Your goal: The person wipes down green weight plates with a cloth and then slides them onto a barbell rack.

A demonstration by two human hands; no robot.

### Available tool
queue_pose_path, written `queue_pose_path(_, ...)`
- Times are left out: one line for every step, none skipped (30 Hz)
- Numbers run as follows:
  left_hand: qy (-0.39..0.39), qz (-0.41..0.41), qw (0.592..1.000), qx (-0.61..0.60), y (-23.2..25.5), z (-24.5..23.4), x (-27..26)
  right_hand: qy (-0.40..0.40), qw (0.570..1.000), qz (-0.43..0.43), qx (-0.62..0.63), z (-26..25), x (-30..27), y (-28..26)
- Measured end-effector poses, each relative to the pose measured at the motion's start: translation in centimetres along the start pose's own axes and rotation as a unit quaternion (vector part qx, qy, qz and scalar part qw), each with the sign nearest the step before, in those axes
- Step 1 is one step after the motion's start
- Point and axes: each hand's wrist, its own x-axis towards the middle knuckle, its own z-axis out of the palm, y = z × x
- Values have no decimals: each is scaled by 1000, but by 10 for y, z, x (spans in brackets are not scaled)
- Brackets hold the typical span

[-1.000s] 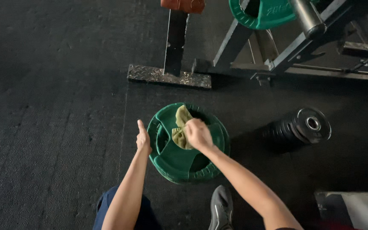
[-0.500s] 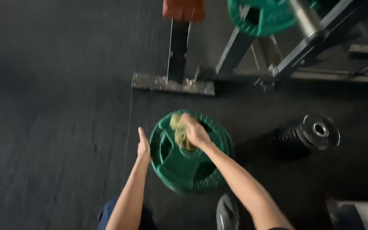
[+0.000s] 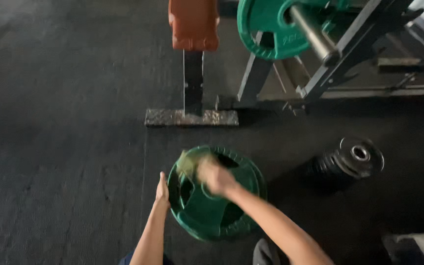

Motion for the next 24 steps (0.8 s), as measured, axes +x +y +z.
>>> queue_pose_path(-13, -9, 1000, 18, -3, -3, 0, 40, 994, 98, -41, -7, 13, 8)
queue_pose_path(-24, -15, 999, 35, -3, -8, 1, 80, 975, 190, -81, -14, 30, 16)
queue_pose_path(-18, -17, 999, 35, 19, 4, -22, 76, 976, 189, -77, 1, 29, 9)
queue_pose_path(-17, -43, 999, 17, 33, 15, -49, 47, 982, 169, -72, 20, 19, 0)
queue_pose_path(-16, -69, 997, -1, 48, 26, -76, 19, 987, 148, -66, 38, 9, -9)
queue_pose_path(-12, -75, 997, -3, 53, 27, -86, 12, 987, 150, -64, 54, 3, -16)
queue_pose_path(-9, -81, 995, -51, 60, 28, -97, -22, 991, 116, -60, 70, -3, -25)
queue_pose_path(-4, -82, 991, -102, 69, 29, -108, -55, 994, 76, -57, 83, -6, -33)
queue_pose_path(1, -84, 991, -107, 67, 29, -101, -62, 994, 73, -56, 73, 2, -27)
queue_pose_path(-4, -89, 991, -103, 64, 29, -93, -29, 996, 75, -40, 64, 8, -21)
queue_pose_path(-10, -94, 991, -99, 59, 28, -85, 4, 997, 77, -23, 56, 14, -14)
queue_pose_path(-6, -98, 990, -103, 51, 19, -68, -3, 997, 77, -21, 46, 25, -14)
queue_pose_path(-21, -102, 988, -115, 42, 11, -53, 53, 995, 84, 3, 35, 36, -14)
queue_pose_path(-40, -103, 986, -124, 36, 3, -35, 113, 989, 91, 27, 24, 50, -13)
queue_pose_path(-38, -105, 986, -124, 33, 3, -32, 112, 989, 92, 28, 35, 52, -27)
queue_pose_path(-11, -101, 987, -128, 29, 2, -31, 101, 992, 44, -59, 46, 52, -41)
queue_pose_path(17, -98, 986, -131, 25, 2, -29, 89, 985, -5, -145, 58, 51, -54)
queue_pose_path(17, -106, 987, -122, 27, -3, -21, 89, 986, 6, -141, 56, 33, -77)
queue_pose_path(39, -119, 981, -149, 30, -8, -12, 82, 992, -16, -90, 54, 17, -101)
queue_pose_path(56, -131, 974, -178, 32, -5, -2, 75, 995, -38, -45, 46, 0, -121)
queue_pose_path(52, -139, 974, -173, 21, -12, -3, 75, 996, -28, -46, 58, -17, -96)
queue_pose_path(-26, -134, 973, -186, 18, -17, 1, 16, 964, -174, 203, 66, -27, -69)
queue_pose_path(-104, -129, 966, -197, 15, -21, 4, -42, 847, -306, 433, 75, -38, -43)
queue_pose_path(-111, -131, 966, -191, 14, -21, 8, -35, 850, -303, 429, 67, -64, -31)
